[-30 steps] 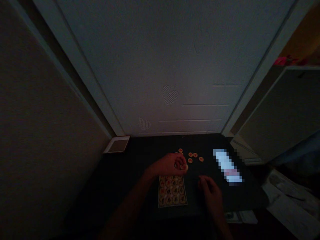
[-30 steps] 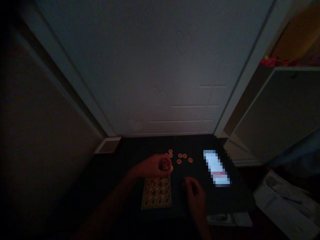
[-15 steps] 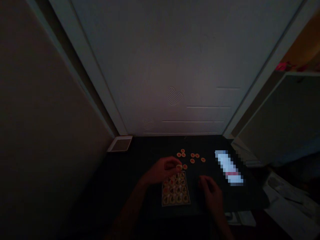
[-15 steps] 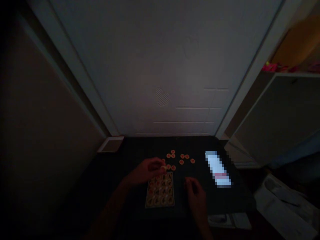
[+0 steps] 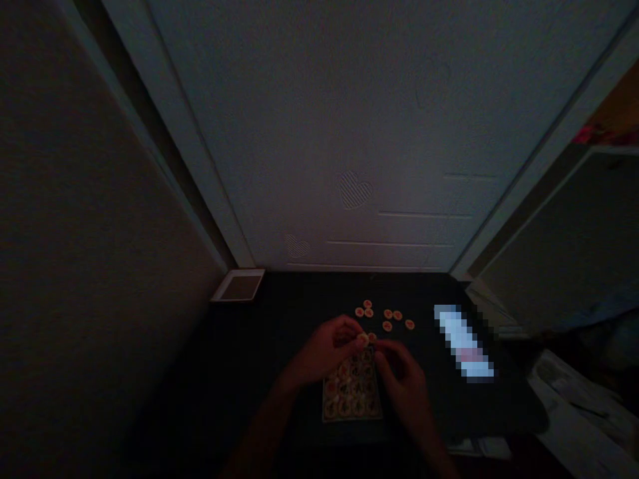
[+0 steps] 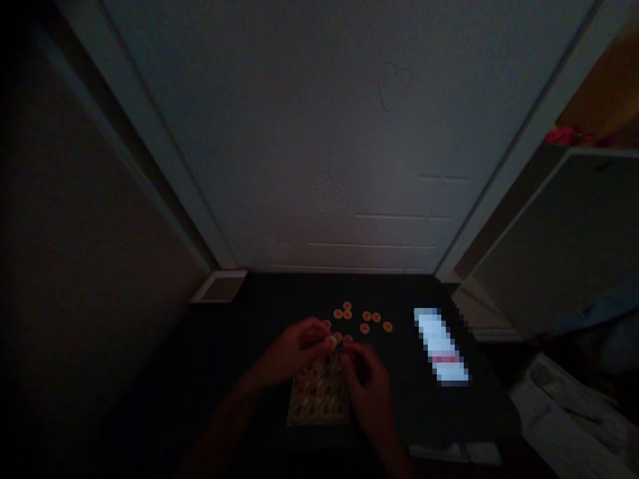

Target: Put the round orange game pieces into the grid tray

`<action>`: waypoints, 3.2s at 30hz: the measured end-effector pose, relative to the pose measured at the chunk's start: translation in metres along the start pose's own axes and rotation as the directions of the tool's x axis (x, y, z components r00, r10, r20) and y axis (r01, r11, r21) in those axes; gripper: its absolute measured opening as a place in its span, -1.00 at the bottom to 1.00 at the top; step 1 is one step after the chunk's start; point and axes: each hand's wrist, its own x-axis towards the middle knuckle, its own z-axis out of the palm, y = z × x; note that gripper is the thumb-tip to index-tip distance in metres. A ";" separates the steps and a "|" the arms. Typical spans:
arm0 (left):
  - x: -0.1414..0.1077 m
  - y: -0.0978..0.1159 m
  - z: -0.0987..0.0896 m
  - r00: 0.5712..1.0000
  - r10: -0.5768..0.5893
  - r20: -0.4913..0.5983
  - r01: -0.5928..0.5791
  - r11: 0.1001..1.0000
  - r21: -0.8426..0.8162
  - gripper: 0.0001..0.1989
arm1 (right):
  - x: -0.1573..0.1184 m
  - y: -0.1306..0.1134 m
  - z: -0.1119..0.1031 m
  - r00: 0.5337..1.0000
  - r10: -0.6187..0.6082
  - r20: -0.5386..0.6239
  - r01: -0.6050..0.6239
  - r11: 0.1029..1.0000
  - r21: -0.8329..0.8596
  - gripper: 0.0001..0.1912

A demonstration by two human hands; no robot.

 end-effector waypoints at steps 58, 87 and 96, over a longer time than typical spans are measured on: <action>-0.054 -0.085 -0.018 0.880 0.300 -0.369 0.031 0.738 0.674 -0.78 | 0.001 0.046 -0.011 0.994 0.100 0.033 -0.098 0.995 -0.033 -0.69; -0.054 -0.087 -0.018 0.891 0.281 -0.356 0.029 0.749 0.662 -0.80 | 0.000 0.043 -0.014 0.987 0.152 -0.053 -0.152 0.988 0.005 -0.54; -0.055 -0.088 -0.018 0.895 0.280 -0.348 0.022 0.751 0.660 -0.80 | 0.000 0.048 -0.015 0.979 0.203 -0.004 -0.201 0.974 0.108 -0.46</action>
